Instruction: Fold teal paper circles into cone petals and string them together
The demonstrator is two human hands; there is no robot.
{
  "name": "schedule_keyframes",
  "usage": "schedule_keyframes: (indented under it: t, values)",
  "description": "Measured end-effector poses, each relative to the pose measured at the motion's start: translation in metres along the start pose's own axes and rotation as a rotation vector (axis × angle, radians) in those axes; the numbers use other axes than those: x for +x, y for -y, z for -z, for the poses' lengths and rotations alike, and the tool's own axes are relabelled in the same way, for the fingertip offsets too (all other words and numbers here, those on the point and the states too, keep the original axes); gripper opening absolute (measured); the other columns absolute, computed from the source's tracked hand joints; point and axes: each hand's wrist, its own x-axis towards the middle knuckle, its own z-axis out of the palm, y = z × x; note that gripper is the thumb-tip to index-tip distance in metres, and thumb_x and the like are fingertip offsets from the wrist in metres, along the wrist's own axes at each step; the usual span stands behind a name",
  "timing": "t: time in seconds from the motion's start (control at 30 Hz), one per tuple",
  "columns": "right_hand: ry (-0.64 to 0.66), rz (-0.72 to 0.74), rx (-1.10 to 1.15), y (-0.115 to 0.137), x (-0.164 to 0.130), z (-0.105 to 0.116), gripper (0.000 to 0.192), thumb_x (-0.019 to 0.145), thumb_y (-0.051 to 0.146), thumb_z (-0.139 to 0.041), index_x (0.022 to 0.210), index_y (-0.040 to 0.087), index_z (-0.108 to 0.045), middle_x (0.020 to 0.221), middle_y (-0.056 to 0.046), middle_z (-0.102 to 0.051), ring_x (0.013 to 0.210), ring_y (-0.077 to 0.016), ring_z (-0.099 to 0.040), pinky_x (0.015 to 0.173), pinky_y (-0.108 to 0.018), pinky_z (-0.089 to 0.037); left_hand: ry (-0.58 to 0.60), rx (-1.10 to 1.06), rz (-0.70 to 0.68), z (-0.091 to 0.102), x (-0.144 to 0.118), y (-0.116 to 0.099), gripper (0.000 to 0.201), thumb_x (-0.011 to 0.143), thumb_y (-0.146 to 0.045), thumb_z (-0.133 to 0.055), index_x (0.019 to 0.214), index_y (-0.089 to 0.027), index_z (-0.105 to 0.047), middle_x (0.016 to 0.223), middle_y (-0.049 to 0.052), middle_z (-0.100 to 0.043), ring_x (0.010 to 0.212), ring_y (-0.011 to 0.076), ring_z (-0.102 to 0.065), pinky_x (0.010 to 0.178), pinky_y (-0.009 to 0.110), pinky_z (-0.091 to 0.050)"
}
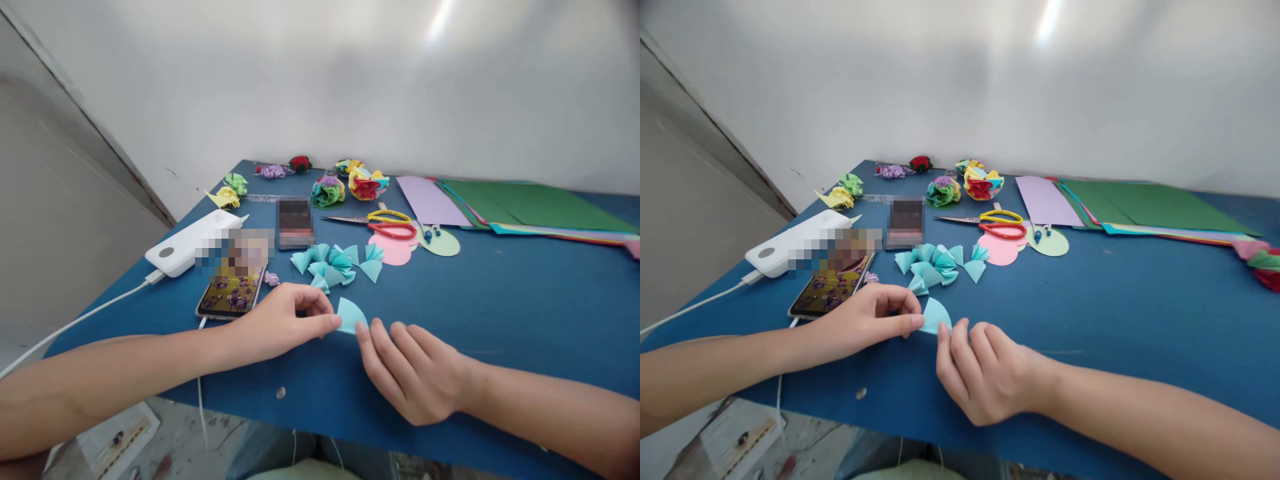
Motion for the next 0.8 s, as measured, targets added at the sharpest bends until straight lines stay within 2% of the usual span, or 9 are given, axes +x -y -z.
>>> schedule_keyframes:
  t: [0.17, 0.3, 0.4, 0.53, 0.67, 0.8]
  values:
    - [-0.007, -0.023, 0.038, 0.0005, 0.0006, -0.0023, 0.021, 0.082, 0.020, -0.052, 0.096, 0.007, -0.061, 0.063, -0.006, -0.060, 0.050, -0.0122, -0.049, 0.047, -0.028, -0.032, 0.024, -0.005, -0.040, -0.0027, -0.0014, 0.0055, 0.019, 0.080, -0.033, -0.056, 0.076, -0.014, -0.055, 0.066, -0.002, -0.052, 0.063, 0.0087, -0.047, 0.058, 0.020, -0.037]
    - [0.016, -0.037, 0.032, 0.0004, 0.0002, -0.0027, 0.021, 0.079, 0.018, -0.057, 0.097, 0.009, -0.060, 0.059, -0.003, -0.057, 0.048, -0.0107, -0.046, 0.046, -0.027, -0.029, -0.029, 0.008, -0.106, -0.0032, -0.0030, 0.0029, 0.014, 0.081, -0.029, -0.054, 0.078, -0.015, -0.053, 0.073, -0.002, -0.051, 0.069, 0.0091, -0.048, 0.060, 0.019, -0.038]
    - [0.022, -0.047, 0.023, 0.0004, -0.0001, -0.0022, 0.021, 0.078, 0.018, -0.058, 0.097, 0.010, -0.060, 0.059, -0.002, -0.056, 0.048, -0.0103, -0.046, 0.047, -0.027, -0.029, -0.065, 0.050, -0.142, -0.0029, -0.0049, -0.0016, 0.014, 0.082, -0.029, -0.054, 0.080, -0.015, -0.052, 0.076, -0.001, -0.052, 0.071, 0.0096, -0.049, 0.058, 0.019, -0.039]
    - [0.020, -0.039, 0.023, 0.0004, 0.0000, -0.0017, 0.021, 0.077, 0.019, -0.059, 0.096, 0.010, -0.060, 0.059, -0.003, -0.057, 0.047, -0.0108, -0.045, 0.046, -0.027, -0.028, -0.032, 0.103, -0.107, -0.0027, -0.0054, -0.0030, 0.017, 0.083, -0.031, -0.053, 0.079, -0.015, -0.055, 0.075, -0.001, -0.053, 0.066, 0.0088, -0.048, 0.054, 0.018, -0.037]
    - [0.007, -0.042, 0.013, 0.0009, -0.0009, -0.0026, 0.021, 0.077, 0.018, -0.058, 0.096, 0.010, -0.060, 0.060, -0.003, -0.058, 0.048, -0.0109, -0.046, 0.047, -0.027, -0.028, -0.063, 0.080, -0.105, -0.0022, -0.0031, -0.0010, 0.019, 0.082, -0.033, -0.054, 0.078, -0.015, -0.053, 0.072, -0.001, -0.052, 0.068, 0.0095, -0.048, 0.057, 0.019, -0.039]
    - [0.013, -0.047, 0.016, 0.0018, -0.0017, -0.0040, 0.022, 0.078, 0.019, -0.057, 0.097, 0.010, -0.059, 0.061, -0.003, -0.058, 0.049, -0.0107, -0.046, 0.047, -0.027, -0.027, -0.035, 0.093, -0.116, -0.0014, -0.0024, -0.0014, 0.019, 0.083, -0.032, -0.053, 0.080, -0.014, -0.056, 0.075, -0.001, -0.054, 0.068, 0.0092, -0.048, 0.057, 0.018, -0.039]
